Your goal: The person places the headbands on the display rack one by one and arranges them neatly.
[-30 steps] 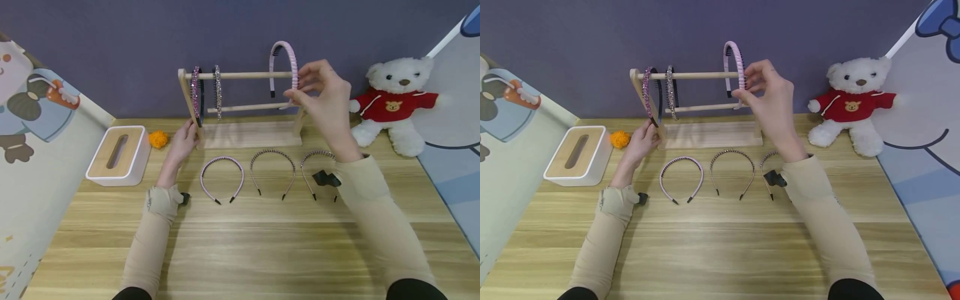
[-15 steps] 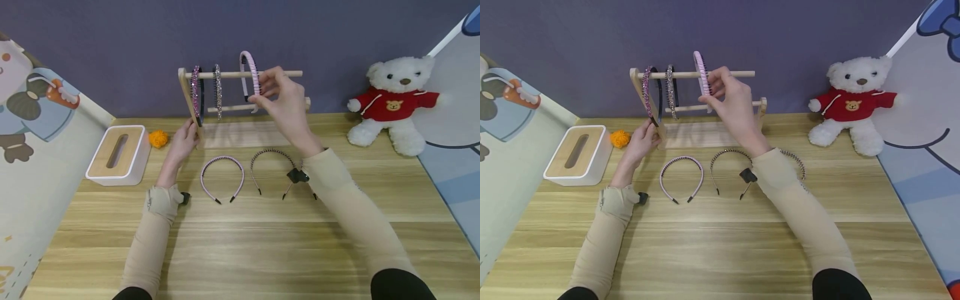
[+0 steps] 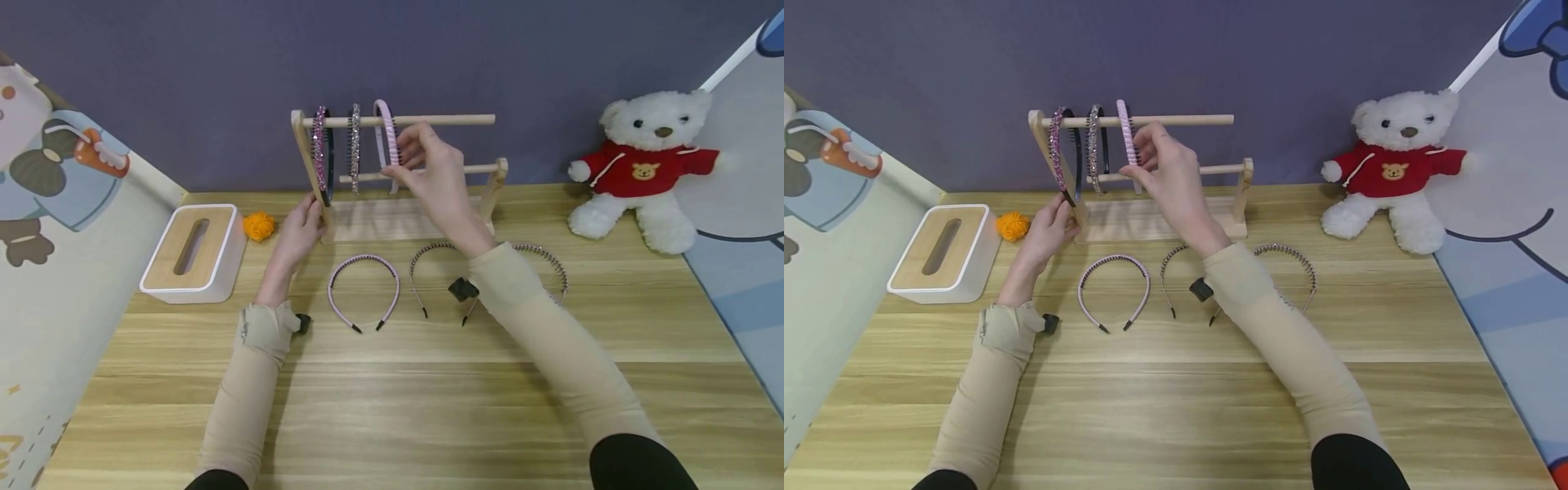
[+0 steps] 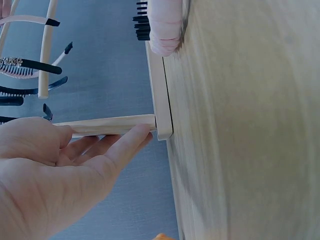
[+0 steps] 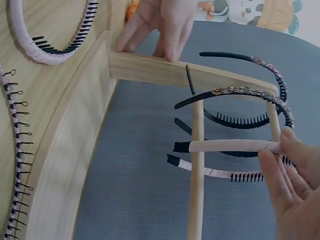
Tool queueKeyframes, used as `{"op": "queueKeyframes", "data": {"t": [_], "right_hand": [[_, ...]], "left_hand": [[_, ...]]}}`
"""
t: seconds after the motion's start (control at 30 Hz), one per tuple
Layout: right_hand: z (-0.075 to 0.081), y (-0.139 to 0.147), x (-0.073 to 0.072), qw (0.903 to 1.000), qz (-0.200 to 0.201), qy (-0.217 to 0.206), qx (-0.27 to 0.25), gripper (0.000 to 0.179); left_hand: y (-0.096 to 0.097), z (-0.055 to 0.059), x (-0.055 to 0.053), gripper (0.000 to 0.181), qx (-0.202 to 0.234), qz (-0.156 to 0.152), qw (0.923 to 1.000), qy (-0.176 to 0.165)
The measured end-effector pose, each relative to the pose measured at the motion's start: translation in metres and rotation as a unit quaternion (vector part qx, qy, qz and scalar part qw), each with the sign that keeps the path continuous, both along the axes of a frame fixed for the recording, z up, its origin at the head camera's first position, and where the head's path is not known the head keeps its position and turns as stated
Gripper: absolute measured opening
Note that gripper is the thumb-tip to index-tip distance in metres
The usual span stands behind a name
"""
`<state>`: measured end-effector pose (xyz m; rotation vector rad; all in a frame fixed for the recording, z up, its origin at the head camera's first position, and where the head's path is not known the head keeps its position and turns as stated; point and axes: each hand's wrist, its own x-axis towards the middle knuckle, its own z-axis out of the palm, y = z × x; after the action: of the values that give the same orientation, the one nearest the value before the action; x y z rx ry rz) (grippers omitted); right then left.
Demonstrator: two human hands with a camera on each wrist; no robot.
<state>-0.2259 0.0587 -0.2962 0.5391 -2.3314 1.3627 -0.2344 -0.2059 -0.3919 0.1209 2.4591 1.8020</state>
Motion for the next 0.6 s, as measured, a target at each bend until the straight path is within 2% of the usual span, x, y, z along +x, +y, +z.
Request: {"op": "queueKeyframes", "data": {"t": [0.23,0.6], "right_hand": [[-0.0049,-0.0019,0.0003,0.9998,0.005,0.020,-0.003,0.044],[-0.0078,0.0011,0.0055,0.9995,-0.010,0.029,0.001,0.052]], "left_hand": [[0.0012,0.0010,0.0006,0.053,-0.001,0.000,1.0000,0.003],[0.0015,0.0008,0.0008,0.053,0.010,0.003,0.9999,0.001]]}}
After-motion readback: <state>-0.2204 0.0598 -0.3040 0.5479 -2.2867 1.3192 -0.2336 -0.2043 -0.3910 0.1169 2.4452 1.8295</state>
